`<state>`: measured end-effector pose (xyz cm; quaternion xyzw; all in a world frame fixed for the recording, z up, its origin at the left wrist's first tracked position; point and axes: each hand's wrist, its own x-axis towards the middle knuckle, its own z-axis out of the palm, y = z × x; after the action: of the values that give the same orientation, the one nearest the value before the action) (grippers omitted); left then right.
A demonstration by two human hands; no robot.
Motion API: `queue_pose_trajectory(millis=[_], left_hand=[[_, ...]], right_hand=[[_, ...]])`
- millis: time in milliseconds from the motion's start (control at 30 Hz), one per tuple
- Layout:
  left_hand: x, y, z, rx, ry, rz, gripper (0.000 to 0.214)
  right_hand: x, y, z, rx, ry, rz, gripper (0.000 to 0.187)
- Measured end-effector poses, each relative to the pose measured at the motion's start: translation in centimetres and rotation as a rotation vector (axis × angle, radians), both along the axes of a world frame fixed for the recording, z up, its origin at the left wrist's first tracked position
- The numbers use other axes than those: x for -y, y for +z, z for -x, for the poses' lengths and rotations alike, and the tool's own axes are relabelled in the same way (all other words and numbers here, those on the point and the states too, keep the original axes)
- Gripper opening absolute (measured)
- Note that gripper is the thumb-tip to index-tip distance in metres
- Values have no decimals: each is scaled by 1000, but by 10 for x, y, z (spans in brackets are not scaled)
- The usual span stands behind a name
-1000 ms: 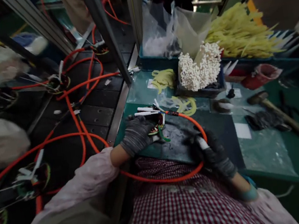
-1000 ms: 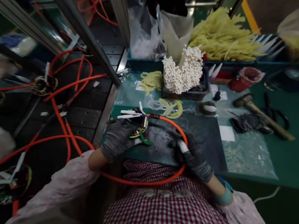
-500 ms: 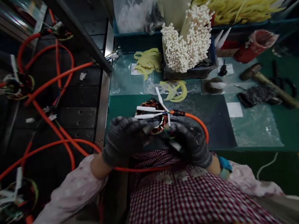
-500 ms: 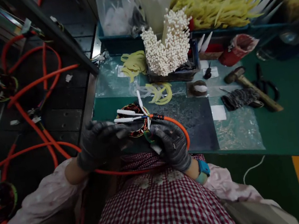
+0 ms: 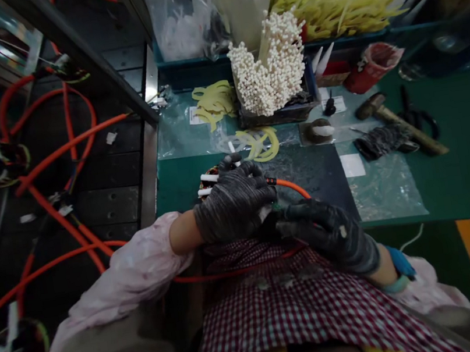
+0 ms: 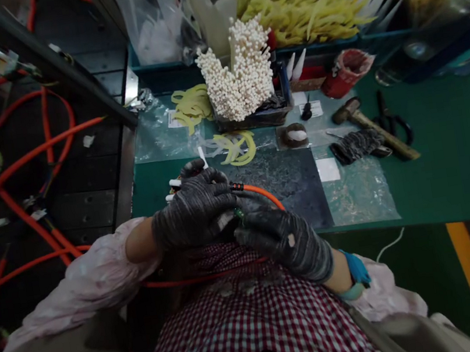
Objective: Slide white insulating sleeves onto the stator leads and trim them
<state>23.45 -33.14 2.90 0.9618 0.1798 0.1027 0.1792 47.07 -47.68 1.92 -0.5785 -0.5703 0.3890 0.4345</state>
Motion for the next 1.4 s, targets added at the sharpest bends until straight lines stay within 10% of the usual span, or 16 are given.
queue_pose_trajectory(millis=[167,500,633,733,900,1233,1400], left_hand=[[11,-5,16,212,112,-115,34],[63,-32,16,359,304,-207,48],[2,-19,34,321,303,-61,22],[-77,-13,38,191,603,42,36],[-163,-37,2,-372,594,165,34],[-180,-41,5,-327,567,361,24],[-121,-6,38,185,546,249,32]], right_hand=[[-8,0,-3,62,174,-175,17],[-26,-24,40,-134,-406,-147,39],[-42,-47,49,-199,-521,-56,53],[-44,-54,46,-200,-462,-11,53],[-45,-48,47,-304,-322,-19,50],[-50,-42,53,-334,-263,13,52],[-59,-32,53,-268,-315,28,50]])
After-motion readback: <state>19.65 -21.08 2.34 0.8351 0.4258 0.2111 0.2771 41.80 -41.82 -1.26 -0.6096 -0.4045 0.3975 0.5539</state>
